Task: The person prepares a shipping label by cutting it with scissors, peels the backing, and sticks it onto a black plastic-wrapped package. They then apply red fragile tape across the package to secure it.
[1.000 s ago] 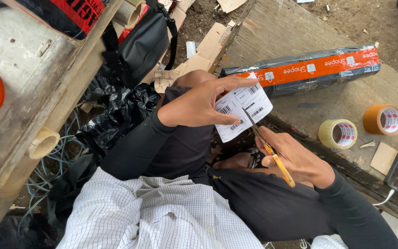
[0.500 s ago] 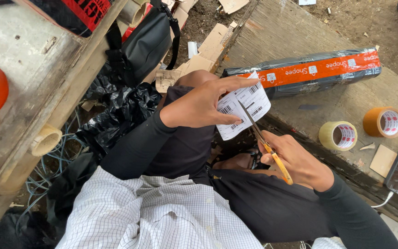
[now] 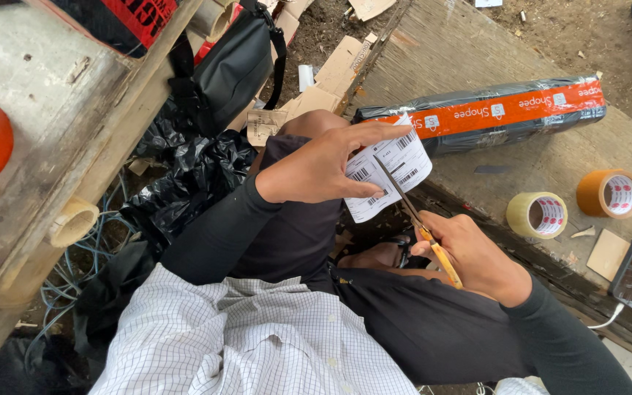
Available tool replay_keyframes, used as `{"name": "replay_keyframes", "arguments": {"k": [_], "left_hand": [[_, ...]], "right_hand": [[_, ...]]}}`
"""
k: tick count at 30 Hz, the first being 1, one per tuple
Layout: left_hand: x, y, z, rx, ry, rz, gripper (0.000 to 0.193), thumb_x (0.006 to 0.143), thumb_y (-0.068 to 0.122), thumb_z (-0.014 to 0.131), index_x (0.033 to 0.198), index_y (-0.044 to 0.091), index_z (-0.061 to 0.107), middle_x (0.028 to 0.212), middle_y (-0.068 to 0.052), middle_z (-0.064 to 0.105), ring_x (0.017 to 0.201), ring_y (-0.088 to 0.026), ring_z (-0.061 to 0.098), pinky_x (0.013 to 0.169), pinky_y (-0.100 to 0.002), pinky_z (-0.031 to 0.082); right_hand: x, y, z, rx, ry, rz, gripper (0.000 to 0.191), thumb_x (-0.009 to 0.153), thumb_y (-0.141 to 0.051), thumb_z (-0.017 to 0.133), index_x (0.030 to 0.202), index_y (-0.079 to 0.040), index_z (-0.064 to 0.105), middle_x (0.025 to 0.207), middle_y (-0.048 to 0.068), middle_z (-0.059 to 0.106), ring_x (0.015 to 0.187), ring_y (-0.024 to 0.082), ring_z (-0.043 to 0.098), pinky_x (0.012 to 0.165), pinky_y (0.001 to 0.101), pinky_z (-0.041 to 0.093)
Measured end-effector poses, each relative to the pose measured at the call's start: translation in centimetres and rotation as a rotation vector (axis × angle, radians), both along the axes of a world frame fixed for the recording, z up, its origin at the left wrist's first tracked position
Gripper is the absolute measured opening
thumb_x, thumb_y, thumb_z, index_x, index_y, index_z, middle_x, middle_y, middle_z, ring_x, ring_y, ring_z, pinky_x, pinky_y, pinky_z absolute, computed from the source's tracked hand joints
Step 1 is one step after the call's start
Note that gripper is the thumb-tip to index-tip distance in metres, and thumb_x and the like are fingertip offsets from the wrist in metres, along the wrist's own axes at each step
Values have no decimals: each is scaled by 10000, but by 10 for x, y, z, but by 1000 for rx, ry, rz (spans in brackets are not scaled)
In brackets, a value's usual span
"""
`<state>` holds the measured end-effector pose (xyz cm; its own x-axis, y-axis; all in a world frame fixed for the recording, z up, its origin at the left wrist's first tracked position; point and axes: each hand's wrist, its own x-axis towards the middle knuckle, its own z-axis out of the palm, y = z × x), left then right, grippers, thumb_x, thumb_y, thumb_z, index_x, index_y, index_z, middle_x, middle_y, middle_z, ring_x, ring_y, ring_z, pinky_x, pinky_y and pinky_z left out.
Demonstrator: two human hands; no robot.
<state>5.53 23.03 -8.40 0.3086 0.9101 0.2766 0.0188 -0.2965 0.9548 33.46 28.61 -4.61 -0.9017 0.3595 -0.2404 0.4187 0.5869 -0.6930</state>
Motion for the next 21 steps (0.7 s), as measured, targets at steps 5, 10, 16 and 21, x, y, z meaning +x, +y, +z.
{"name": "replay_keyframes", "arguments": {"k": [5,10,16,21], "left_hand": [[-11,-3,15,-123,64,63,705,867,57,806,1510,94,518,1407,-153,637,1302,-200,650,1075,-307,539],[-15,-5,20,-277,156,85,680,838,102,822,1478,127,591,1314,-132,733,1136,-184,748,891,-286,631],[-5,-4,8,75,148,35,702,817,74,875,1450,56,571,1458,-137,634,1384,-238,587,1119,-351,507],[-5,-4,1,62,131,35,702,820,85,872,1455,47,573,1467,-128,633,1402,-240,581,1178,-360,466]], "right_hand": [[3,0,1,-6,0,4,413,697,-221,847,901,-38,537,719,148,617,662,408,615,535,453,462],[5,3,-11,12,-43,40,381,753,-309,804,867,-54,544,681,160,598,648,422,592,538,475,445],[5,4,-21,-68,-76,-25,457,870,-497,608,897,-48,532,635,161,567,567,407,564,514,468,442],[3,3,-15,-19,-86,13,387,820,-368,726,887,-39,533,657,169,595,619,428,583,531,475,446]]}}
